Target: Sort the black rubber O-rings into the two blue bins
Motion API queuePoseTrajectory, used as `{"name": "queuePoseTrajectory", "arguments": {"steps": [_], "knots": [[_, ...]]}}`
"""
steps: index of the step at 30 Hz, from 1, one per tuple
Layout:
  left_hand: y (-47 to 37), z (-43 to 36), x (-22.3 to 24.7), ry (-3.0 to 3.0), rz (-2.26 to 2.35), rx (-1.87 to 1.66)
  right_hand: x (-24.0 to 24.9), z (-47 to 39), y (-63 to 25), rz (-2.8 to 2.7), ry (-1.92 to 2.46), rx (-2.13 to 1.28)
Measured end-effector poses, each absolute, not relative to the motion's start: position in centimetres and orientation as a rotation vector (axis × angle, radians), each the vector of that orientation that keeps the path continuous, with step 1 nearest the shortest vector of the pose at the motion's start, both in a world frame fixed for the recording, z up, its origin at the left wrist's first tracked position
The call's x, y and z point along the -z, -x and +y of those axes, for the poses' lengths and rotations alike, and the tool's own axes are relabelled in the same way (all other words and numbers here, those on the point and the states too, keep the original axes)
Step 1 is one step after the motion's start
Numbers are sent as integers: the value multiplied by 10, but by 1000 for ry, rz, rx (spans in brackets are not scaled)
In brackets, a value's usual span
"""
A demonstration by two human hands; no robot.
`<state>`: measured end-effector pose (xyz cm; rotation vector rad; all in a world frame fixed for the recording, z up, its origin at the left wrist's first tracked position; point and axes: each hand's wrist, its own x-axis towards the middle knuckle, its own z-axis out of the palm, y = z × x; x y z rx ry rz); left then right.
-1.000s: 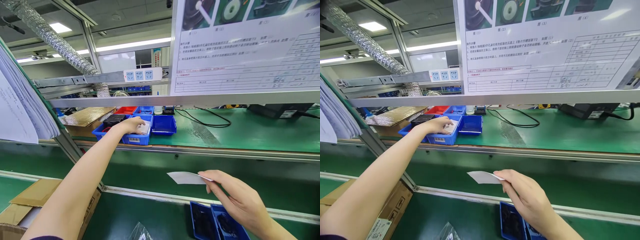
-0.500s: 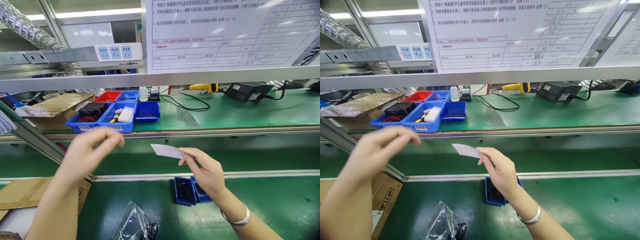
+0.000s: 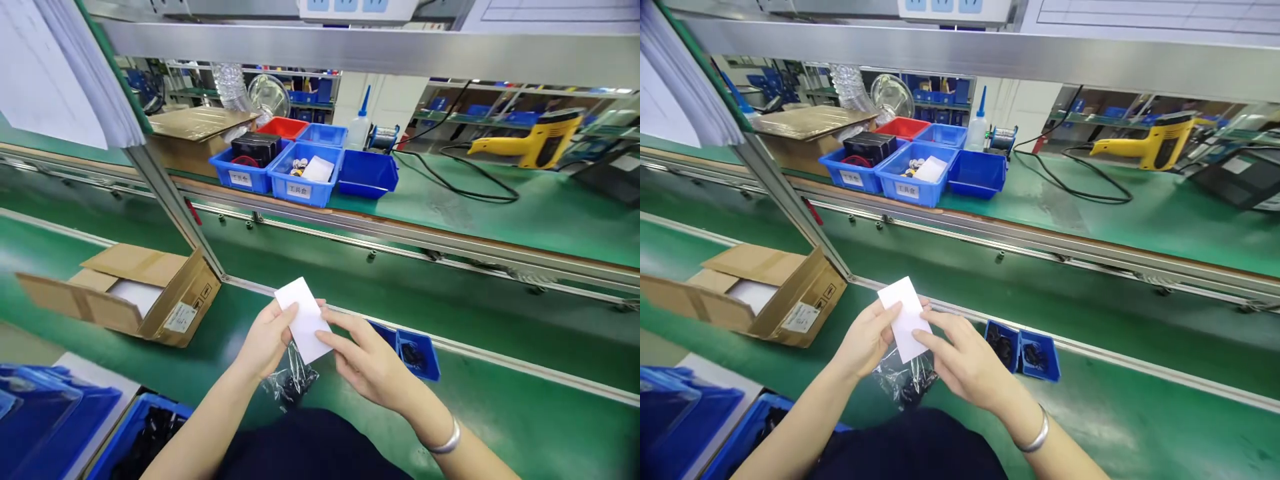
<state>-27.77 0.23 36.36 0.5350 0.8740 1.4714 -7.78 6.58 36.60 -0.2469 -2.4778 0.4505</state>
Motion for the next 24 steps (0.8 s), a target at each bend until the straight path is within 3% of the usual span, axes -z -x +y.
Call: {"name": "queuePoseTrajectory", "arguments": {"steps": [6, 11, 17, 21, 24], "knots": [[262, -12, -357, -608, 927, -1424, -378, 60, 89, -2079, 668, -1011], [263, -19, -353, -869, 1128, -1331, -375, 64, 104, -2049, 780, -1164], [283, -28, -353, -1004, 1372, -1437, -383, 61, 97, -1856, 616, -885], [284, -33, -357, -623, 931, -1219, -383, 58, 92, -2174, 180, -578], [279, -33, -362, -516, 769, -1312, -376, 57, 96, -2311, -27, -521]]}}
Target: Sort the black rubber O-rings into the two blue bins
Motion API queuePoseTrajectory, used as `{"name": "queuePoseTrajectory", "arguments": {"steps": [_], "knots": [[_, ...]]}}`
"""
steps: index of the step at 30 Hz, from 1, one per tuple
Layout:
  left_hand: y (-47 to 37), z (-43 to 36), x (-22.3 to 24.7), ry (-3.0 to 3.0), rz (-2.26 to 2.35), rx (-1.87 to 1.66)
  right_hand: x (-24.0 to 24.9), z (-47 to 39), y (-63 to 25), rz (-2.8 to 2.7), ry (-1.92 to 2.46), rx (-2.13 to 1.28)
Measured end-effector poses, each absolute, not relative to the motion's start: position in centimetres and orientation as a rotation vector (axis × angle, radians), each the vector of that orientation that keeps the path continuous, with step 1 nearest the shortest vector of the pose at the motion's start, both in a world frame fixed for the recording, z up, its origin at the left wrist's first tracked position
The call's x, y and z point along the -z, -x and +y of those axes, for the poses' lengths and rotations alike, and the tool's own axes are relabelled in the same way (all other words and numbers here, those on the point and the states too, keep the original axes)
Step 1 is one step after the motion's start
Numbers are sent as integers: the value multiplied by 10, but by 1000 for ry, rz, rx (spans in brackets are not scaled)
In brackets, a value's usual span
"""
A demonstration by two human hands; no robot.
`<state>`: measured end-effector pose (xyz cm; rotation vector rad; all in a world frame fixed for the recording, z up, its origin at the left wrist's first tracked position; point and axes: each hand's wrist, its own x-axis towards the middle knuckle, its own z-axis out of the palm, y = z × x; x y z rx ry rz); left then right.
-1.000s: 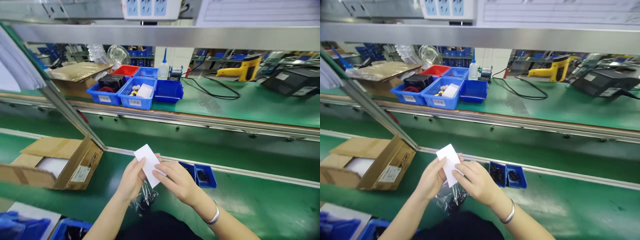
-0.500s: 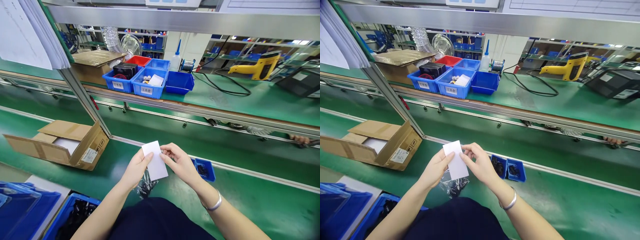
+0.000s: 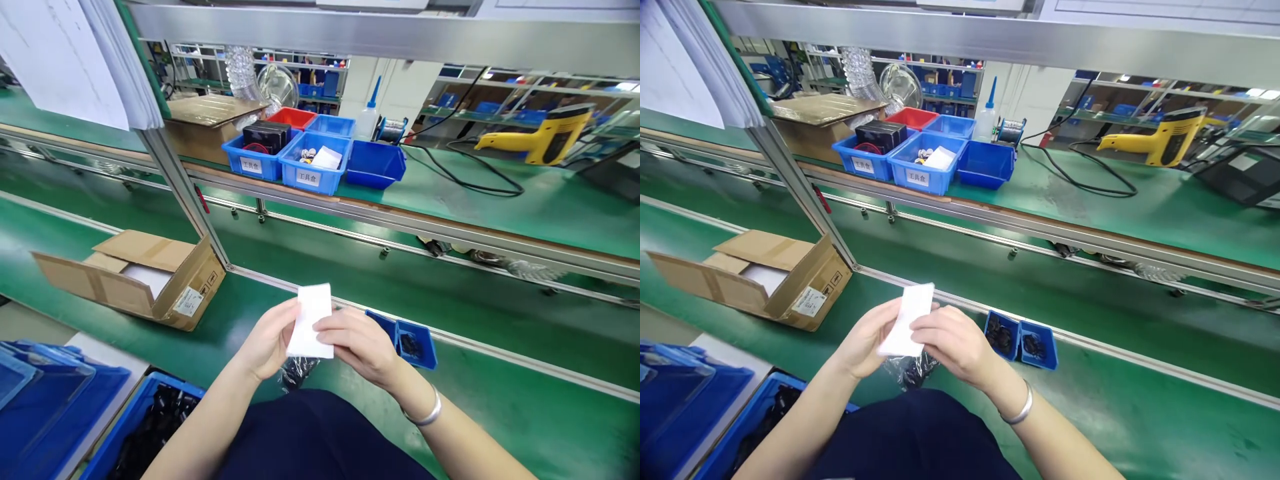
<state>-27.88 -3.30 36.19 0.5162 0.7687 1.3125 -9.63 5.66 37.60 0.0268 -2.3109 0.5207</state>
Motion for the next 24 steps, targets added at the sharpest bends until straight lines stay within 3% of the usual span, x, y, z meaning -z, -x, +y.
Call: {"name": "queuePoseTrajectory", "arguments": {"steps": [4, 11, 24], "knots": [[276, -31, -365, -529, 842, -1420, -371, 53, 102, -2348, 15, -578], [270, -38, -367, -598, 831, -1526, -376, 46, 114, -2088, 731, -867], [261, -42, -361, -738, 943, -1600, -374, 42, 129, -1950, 858, -996]]}}
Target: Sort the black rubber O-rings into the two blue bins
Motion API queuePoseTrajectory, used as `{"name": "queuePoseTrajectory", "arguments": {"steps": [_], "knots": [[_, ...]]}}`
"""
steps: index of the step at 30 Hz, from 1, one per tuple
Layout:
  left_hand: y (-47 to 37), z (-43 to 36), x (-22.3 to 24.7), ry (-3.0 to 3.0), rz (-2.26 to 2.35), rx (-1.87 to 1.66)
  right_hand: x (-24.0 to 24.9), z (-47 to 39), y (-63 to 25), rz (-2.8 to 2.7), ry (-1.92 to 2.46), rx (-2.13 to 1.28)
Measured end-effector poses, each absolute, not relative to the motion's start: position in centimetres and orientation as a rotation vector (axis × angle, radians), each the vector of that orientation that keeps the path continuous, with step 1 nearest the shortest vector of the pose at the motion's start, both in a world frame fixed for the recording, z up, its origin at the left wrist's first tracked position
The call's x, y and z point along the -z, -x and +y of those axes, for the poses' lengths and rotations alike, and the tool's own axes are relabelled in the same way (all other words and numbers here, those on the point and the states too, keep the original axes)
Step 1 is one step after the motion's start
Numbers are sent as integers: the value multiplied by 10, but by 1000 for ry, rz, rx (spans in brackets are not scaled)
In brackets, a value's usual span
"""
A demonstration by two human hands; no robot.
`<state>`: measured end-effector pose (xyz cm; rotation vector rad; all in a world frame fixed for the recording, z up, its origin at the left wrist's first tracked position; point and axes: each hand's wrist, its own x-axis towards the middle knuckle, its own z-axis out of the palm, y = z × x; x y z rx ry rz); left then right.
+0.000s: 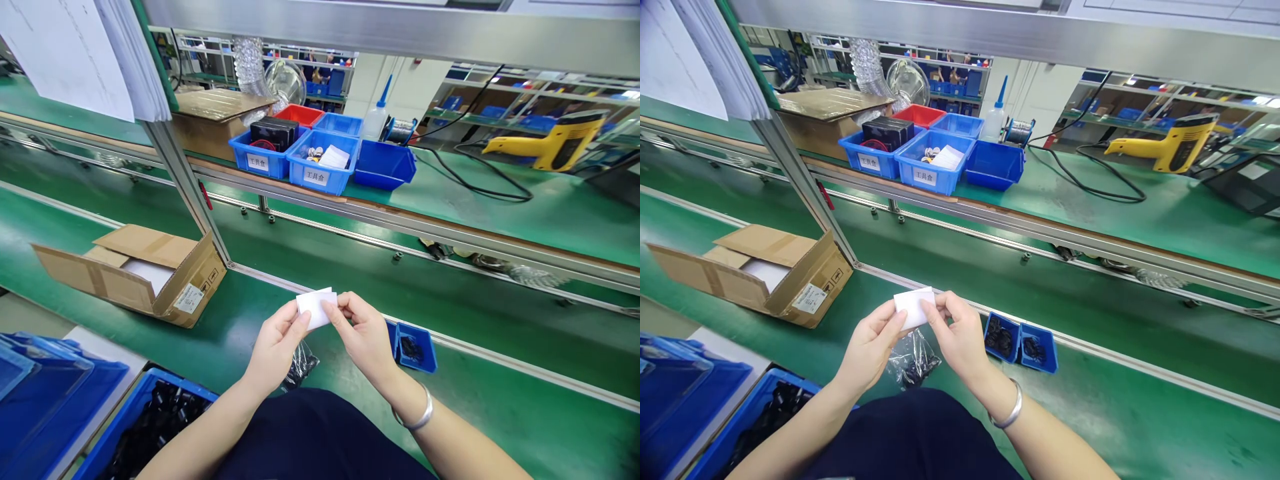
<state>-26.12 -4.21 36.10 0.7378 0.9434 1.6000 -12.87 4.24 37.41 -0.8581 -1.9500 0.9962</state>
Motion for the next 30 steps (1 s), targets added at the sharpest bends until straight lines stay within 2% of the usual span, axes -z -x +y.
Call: {"name": "queuePoseTrajectory", "arguments": {"steps": [30], "knots": [[261, -43, -350, -747, 1034, -1617, -377, 41, 134, -1940, 869, -1023]]}}
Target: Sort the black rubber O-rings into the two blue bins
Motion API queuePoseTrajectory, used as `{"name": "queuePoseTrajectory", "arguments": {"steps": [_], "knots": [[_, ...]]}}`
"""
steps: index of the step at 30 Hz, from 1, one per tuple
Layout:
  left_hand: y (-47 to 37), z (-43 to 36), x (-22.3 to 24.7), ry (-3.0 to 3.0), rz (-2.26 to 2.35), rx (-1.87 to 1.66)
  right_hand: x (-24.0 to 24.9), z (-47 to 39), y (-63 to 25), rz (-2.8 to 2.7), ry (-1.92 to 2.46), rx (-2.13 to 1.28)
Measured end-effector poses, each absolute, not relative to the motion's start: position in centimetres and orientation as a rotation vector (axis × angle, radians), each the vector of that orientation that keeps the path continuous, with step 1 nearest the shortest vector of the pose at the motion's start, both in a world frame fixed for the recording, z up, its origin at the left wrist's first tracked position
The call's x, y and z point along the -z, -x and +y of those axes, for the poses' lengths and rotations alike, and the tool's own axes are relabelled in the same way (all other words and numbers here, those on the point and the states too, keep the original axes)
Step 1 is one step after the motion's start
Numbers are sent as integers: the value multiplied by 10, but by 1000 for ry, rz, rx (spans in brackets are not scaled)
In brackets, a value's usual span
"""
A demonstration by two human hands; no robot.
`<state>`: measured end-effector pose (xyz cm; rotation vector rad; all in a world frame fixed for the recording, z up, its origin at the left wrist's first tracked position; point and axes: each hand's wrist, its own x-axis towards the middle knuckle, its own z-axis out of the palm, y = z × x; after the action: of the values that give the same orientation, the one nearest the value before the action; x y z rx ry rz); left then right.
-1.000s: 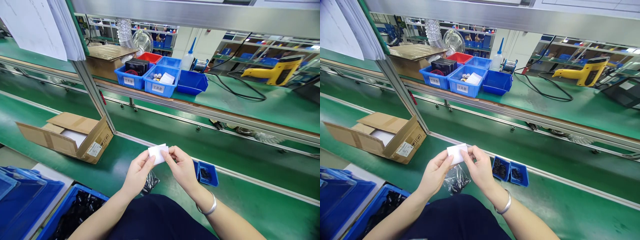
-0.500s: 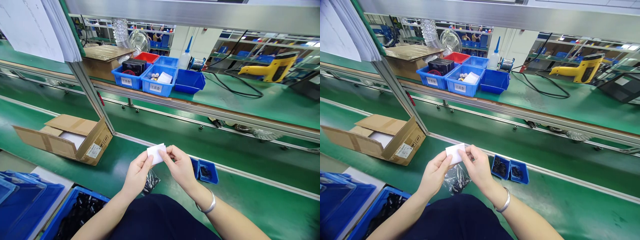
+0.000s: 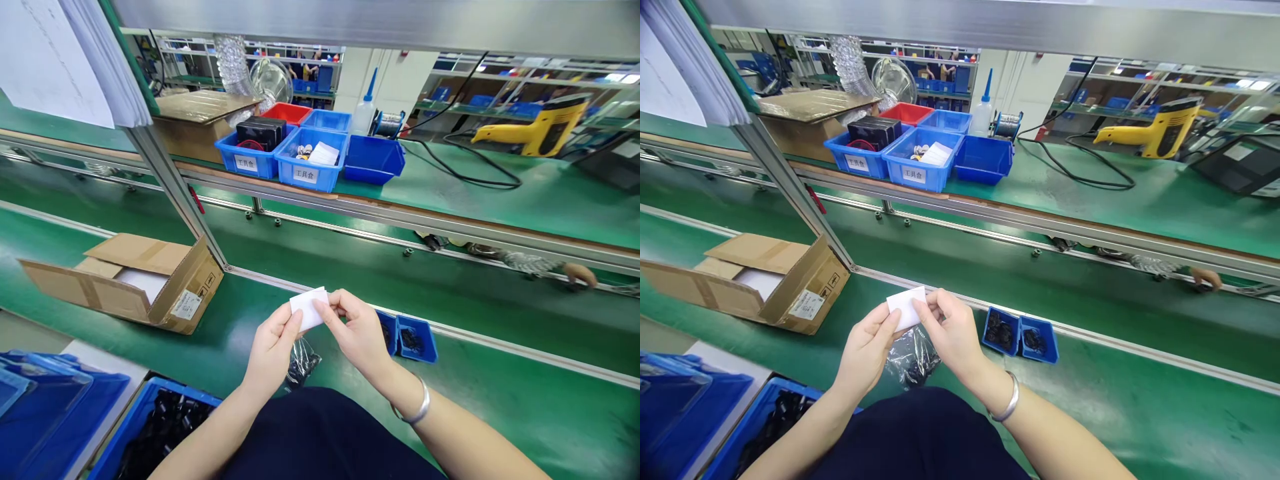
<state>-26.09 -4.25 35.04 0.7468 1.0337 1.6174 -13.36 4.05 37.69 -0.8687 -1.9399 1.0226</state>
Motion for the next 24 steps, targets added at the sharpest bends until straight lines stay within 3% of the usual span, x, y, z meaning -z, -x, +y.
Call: {"name": "queuePoseTrajectory", "arguments": {"steps": [17, 24], "knots": [[259, -41, -344, -743, 1109, -1620, -375, 42, 134, -1914, 861, -1043], [257, -40, -343, -768, 1225, -1655, -364, 43, 136, -1703, 885, -1230]]}}
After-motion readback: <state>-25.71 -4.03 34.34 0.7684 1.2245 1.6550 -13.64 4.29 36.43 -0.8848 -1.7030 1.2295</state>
